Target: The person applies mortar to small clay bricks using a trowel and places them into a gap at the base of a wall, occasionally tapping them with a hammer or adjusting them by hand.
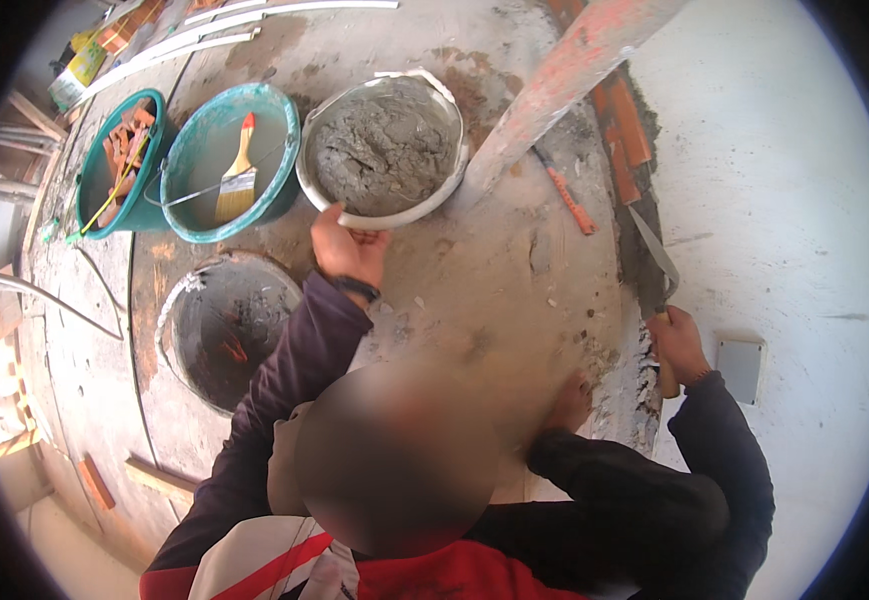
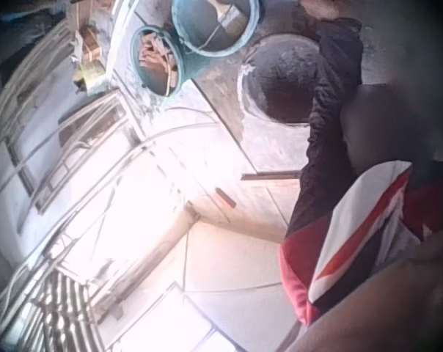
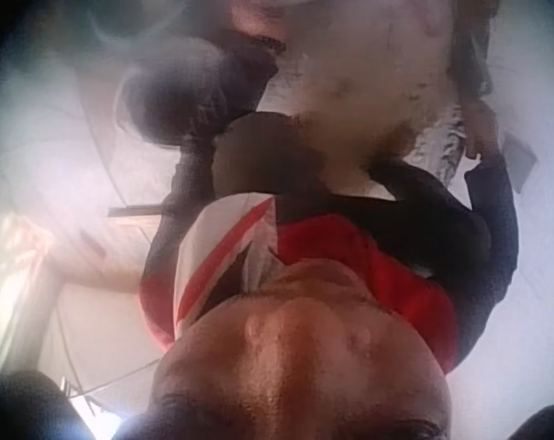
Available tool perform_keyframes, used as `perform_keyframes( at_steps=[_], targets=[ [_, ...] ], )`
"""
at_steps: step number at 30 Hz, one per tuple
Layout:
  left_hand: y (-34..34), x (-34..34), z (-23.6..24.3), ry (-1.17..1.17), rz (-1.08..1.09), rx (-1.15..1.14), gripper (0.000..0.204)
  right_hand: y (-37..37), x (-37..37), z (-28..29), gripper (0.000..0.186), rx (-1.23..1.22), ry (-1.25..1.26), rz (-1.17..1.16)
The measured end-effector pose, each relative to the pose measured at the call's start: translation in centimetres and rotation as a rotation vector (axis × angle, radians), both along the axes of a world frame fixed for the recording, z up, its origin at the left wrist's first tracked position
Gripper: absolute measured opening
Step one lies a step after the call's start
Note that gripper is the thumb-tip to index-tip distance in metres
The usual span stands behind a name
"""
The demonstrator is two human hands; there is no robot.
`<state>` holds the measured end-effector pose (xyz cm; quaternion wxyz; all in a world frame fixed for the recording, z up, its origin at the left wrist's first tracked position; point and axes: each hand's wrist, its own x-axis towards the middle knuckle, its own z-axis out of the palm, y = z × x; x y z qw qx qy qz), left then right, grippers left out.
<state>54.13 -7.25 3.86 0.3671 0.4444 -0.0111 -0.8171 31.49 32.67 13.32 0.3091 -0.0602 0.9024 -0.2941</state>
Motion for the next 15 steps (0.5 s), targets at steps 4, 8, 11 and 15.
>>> perform_keyframes(
  at_steps=[4, 8, 11, 15],
  targets=[
    [4.4, 4.9, 1.0, 0.027, -0.138, -0.036, 0.018, -0.2, -0.3, 1.4, 0.008, 0.050, 0.029, 0.179],
    [7.1, 7.9, -0.2, 0.139, -0.212, -0.148, 0.022, -1.4, -1.3, 7.5, 0.009, 0.117, -0.124, 0.425],
    [7.7, 8.4, -0.9, 0.230, -0.217, -0.160, 0.024, -6.5, 0.8, 12.8, 0.010, 0.253, -0.228, 0.644],
    [8.8, 10.4, -0.8, 0.186, -0.382, -0.269, 0.032, -16.4, 6.0, 12.2, 0.018, 0.127, -0.003, 0.936]
  ],
)
